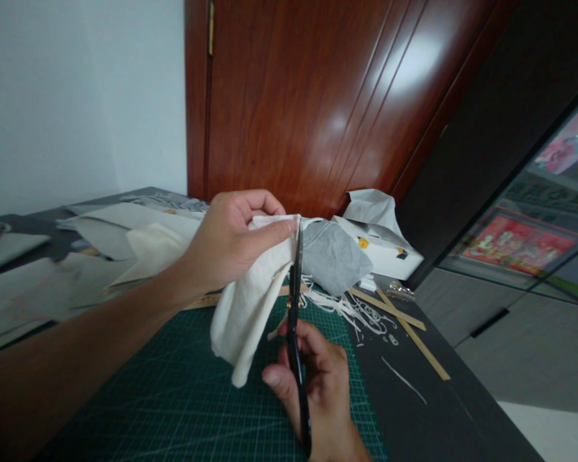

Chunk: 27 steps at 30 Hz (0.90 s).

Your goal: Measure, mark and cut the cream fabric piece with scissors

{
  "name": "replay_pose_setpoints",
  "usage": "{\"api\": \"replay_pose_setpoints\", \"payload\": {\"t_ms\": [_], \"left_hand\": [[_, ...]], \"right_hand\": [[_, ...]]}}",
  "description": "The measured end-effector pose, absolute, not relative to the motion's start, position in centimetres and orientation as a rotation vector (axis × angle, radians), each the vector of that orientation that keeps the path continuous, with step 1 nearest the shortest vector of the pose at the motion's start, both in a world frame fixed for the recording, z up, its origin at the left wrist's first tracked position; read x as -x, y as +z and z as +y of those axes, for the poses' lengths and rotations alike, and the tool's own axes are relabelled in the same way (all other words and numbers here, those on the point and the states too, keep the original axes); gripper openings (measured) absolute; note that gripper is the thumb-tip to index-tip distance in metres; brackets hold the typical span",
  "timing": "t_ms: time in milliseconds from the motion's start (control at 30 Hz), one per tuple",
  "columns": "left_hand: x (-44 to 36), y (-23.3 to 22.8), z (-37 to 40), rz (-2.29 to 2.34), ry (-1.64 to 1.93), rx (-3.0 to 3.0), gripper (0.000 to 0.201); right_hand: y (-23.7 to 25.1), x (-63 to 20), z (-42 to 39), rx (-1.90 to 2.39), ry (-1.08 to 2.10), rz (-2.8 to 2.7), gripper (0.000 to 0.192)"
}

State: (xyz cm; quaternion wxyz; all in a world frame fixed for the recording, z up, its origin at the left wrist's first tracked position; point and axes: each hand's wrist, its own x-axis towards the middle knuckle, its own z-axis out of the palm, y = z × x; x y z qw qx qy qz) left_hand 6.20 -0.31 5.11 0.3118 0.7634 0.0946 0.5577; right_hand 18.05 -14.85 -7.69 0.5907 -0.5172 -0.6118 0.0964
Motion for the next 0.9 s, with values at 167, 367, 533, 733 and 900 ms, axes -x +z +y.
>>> {"api": "replay_pose_setpoints", "payload": {"t_ms": [167, 367, 533, 733, 900], "left_hand": [[-6.22, 5.06, -0.30, 0.243, 1.465, -2.018, 0.016], [-6.26, 5.05, -0.25, 0.238, 1.463, -2.002, 0.015], [-6.20, 5.09, -0.30, 0.232, 1.450, -1.994, 0.015], [-6.03, 5.24, -0.58, 0.227, 1.409, -1.954, 0.014], [-6.04, 5.12, -0.57, 0.208, 1.404, -1.961, 0.012]], "right_hand": [[-7.67, -18.01, -14.88, 1.205, 0.174, -1.438, 0.036], [-7.50, -18.04, -14.80, 1.229, 0.143, -1.427, 0.030], [-7.63, -18.19, -14.71, 1.244, 0.151, -1.415, 0.029], [-7.63, -18.12, -14.87, 1.257, 0.130, -1.420, 0.029], [-8.24, -18.31, -14.76, 1.237, 0.140, -1.395, 0.032]]}}
